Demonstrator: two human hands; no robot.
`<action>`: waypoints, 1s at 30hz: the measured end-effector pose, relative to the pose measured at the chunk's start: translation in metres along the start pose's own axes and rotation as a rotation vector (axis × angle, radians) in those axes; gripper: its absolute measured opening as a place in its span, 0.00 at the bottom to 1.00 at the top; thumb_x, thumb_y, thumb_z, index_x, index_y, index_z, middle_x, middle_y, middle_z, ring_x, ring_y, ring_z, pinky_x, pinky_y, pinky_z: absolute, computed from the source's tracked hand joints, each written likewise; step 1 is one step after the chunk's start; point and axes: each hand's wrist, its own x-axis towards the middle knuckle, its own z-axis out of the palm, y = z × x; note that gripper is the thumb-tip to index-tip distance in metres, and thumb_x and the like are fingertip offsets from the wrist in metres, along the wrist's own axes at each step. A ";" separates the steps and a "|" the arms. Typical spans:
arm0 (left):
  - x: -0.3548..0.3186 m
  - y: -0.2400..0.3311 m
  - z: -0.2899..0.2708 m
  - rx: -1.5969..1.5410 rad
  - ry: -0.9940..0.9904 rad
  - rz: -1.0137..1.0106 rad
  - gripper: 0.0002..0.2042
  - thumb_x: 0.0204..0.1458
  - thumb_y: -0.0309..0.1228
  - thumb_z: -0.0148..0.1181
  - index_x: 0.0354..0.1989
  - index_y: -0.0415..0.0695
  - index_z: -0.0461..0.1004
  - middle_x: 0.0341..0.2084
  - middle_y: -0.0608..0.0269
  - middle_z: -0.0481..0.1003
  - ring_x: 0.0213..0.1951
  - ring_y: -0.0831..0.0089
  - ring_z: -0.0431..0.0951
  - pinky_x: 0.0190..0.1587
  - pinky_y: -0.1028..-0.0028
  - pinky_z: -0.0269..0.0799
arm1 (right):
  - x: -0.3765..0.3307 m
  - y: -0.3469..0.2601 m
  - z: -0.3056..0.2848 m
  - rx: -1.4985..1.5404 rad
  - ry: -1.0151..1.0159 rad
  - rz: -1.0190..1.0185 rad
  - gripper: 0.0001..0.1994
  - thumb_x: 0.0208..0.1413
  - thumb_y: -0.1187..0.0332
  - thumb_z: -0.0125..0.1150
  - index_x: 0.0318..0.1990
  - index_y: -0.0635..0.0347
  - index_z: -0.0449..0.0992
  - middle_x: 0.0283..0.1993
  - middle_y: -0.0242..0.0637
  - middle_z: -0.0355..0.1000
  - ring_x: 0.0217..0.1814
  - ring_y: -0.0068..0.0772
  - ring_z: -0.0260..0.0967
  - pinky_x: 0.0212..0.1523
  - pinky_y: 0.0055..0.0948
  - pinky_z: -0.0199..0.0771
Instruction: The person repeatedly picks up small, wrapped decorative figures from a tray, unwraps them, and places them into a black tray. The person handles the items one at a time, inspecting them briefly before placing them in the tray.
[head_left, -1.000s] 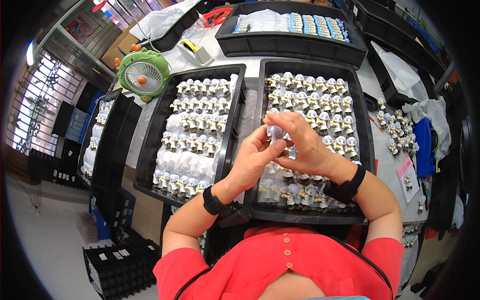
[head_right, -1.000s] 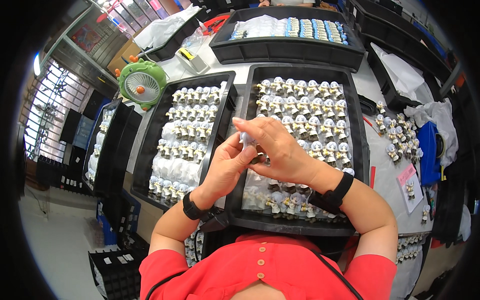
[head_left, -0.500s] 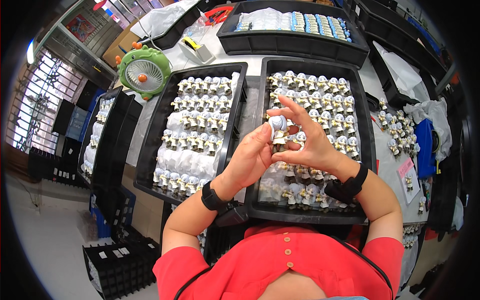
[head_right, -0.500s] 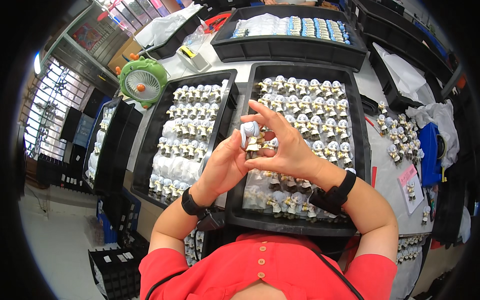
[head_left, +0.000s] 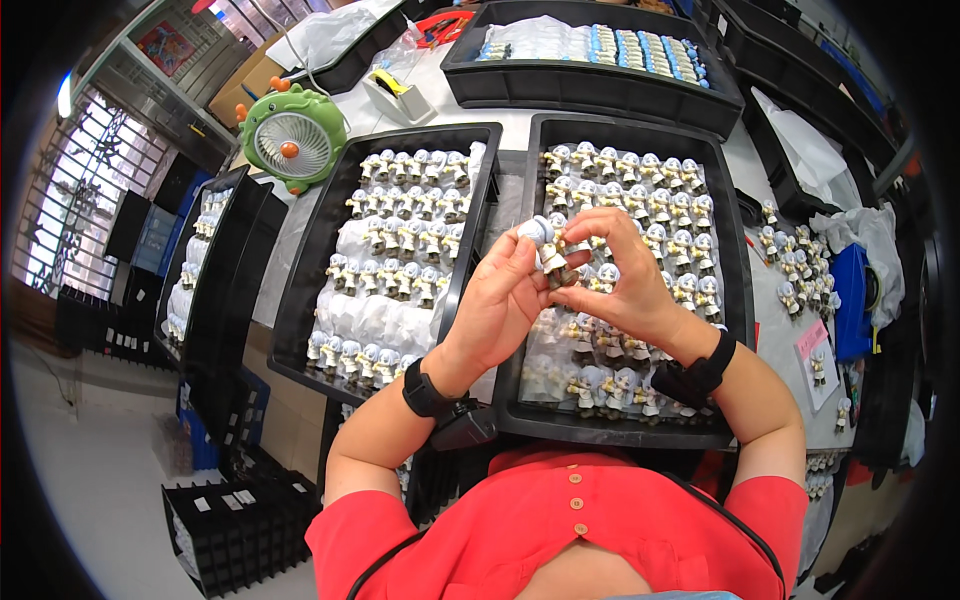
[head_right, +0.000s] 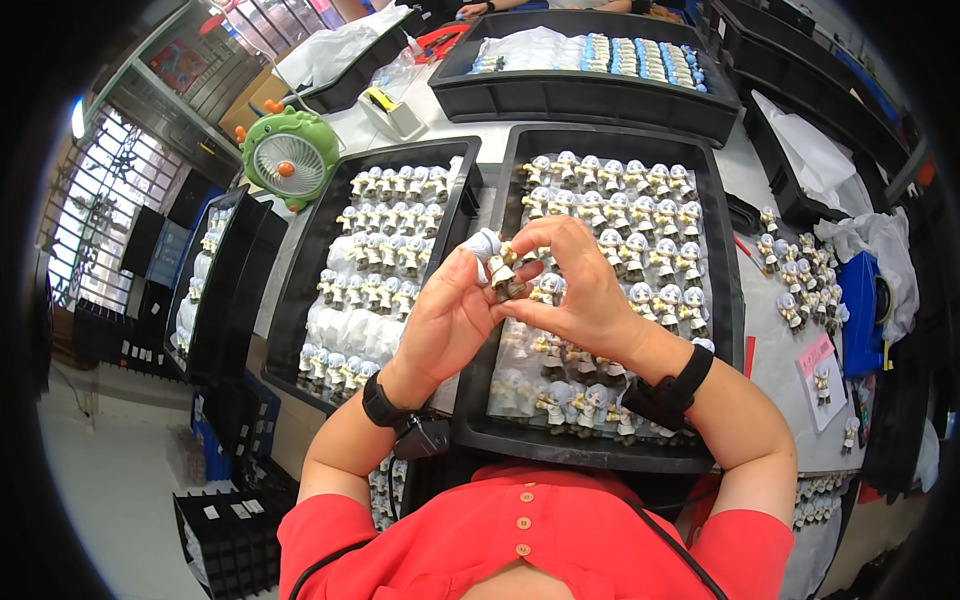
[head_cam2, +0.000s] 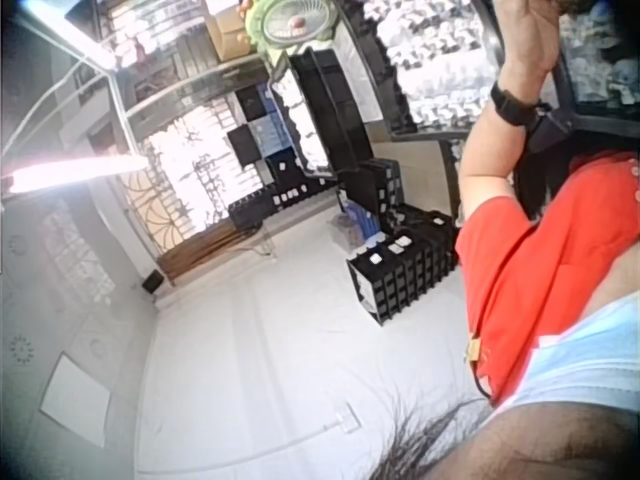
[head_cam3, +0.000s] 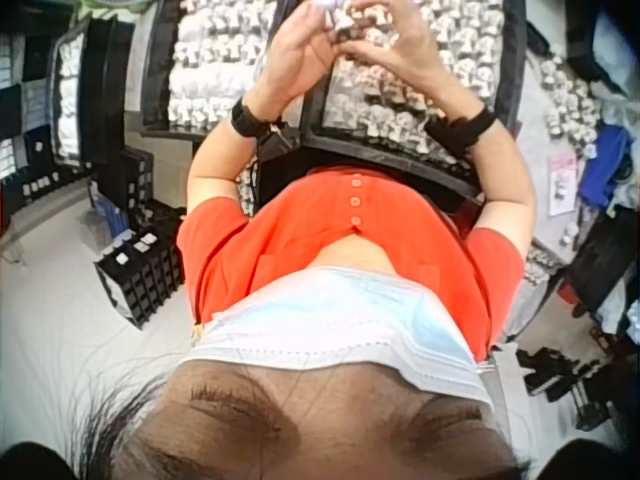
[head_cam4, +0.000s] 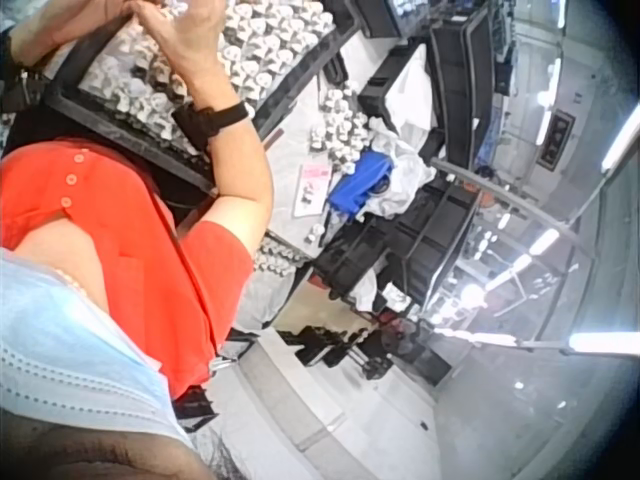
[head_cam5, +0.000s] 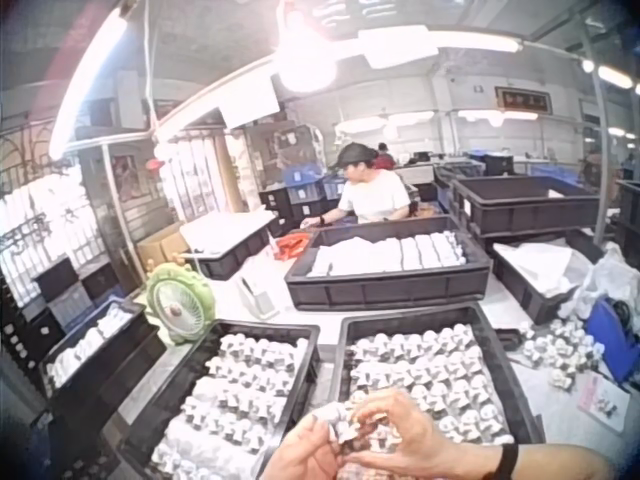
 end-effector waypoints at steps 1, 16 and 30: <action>0.001 0.000 -0.001 -0.009 0.004 0.001 0.18 0.63 0.39 0.44 0.57 0.43 0.57 0.53 0.57 0.66 0.52 0.65 0.71 0.49 0.68 0.70 | 0.000 0.000 0.000 -0.003 -0.010 -0.005 0.24 0.34 0.72 0.73 0.42 0.56 0.68 0.42 0.36 0.69 0.45 0.37 0.65 0.50 0.35 0.64; 0.000 0.000 -0.001 0.007 0.070 0.063 0.17 0.62 0.38 0.45 0.56 0.44 0.59 0.57 0.54 0.64 0.52 0.68 0.71 0.51 0.69 0.71 | -0.002 -0.010 0.000 -0.018 0.040 0.046 0.16 0.37 0.73 0.71 0.36 0.58 0.74 0.34 0.35 0.73 0.36 0.35 0.70 0.39 0.32 0.69; 0.003 0.002 0.003 -0.028 0.051 -0.017 0.23 0.64 0.44 0.37 0.63 0.47 0.54 0.59 0.53 0.62 0.52 0.67 0.70 0.54 0.64 0.67 | -0.003 -0.011 -0.001 -0.039 0.034 0.023 0.16 0.39 0.75 0.67 0.40 0.58 0.74 0.34 0.36 0.72 0.35 0.33 0.71 0.37 0.30 0.71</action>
